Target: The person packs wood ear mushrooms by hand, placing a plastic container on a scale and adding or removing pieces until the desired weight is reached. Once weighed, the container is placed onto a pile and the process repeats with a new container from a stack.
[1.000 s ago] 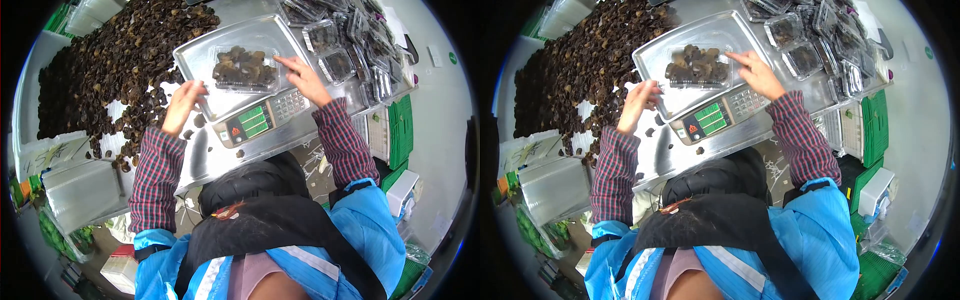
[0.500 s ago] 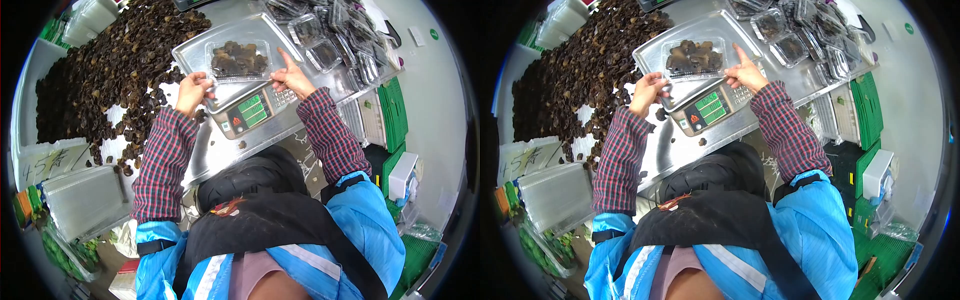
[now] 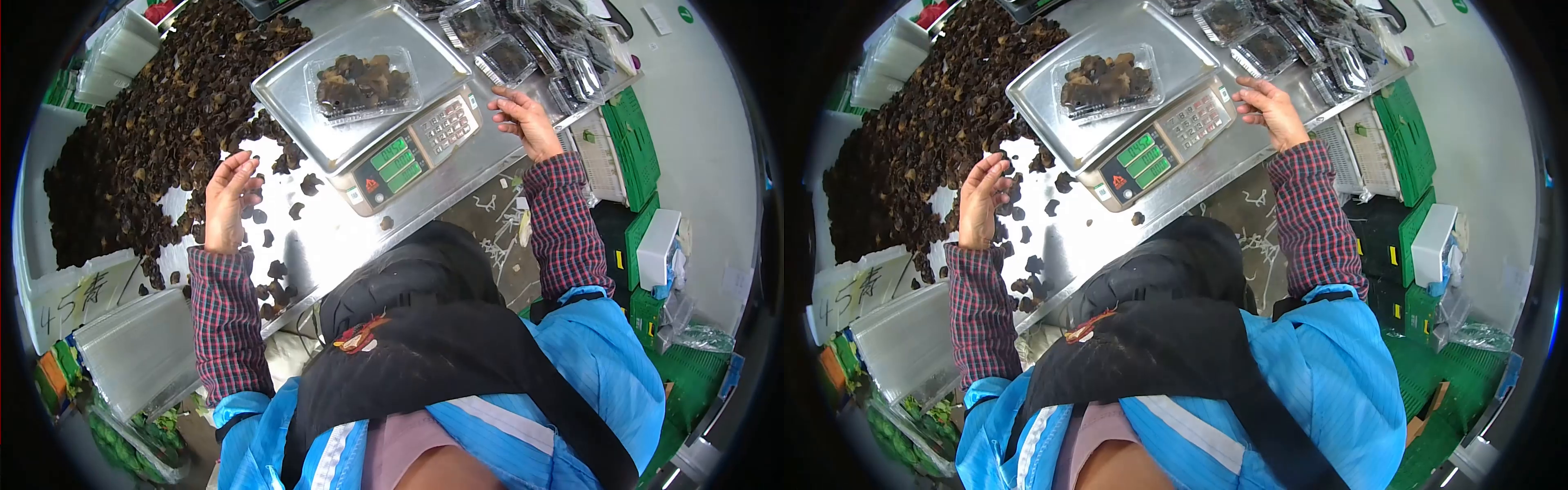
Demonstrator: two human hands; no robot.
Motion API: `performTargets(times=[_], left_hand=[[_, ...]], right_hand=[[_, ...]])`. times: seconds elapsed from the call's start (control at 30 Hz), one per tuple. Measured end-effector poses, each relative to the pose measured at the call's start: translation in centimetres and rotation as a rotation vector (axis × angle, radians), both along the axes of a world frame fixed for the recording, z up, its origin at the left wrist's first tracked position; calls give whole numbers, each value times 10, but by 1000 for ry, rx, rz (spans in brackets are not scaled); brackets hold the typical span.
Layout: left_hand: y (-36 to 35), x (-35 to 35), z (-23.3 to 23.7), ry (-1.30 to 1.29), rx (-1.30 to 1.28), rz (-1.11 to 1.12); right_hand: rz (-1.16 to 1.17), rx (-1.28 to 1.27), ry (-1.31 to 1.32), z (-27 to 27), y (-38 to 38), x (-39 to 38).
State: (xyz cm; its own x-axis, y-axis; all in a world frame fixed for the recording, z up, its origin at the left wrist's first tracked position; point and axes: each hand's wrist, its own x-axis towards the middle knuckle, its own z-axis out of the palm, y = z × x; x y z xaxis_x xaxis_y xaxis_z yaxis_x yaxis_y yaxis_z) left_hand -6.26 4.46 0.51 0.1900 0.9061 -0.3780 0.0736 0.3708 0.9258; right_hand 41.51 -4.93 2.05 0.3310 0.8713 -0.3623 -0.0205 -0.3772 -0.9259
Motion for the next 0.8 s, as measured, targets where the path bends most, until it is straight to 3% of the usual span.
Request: performTargets(times=[0.3, 0.43, 0.57, 0.67, 0.73, 0.8], left_hand=[[12, 25, 13, 32, 43, 16], [23, 61, 16, 59, 45, 8], [39, 110, -10, 73, 62, -73], [19, 171, -6, -2, 201, -80], [-1, 208, 8, -16, 190, -223], [-27, 243, 8, -104, 151, -345]], right_hand=[[166, 58, -96, 2, 40, -15], [189, 98, -123, -24, 69, -29], [332, 132, -324, -46, 86, -68], [123, 264, 252, -44, 82, -66], [21, 247, 456, -28, 71, -29], [-101, 230, 469, -29, 54, 17]])
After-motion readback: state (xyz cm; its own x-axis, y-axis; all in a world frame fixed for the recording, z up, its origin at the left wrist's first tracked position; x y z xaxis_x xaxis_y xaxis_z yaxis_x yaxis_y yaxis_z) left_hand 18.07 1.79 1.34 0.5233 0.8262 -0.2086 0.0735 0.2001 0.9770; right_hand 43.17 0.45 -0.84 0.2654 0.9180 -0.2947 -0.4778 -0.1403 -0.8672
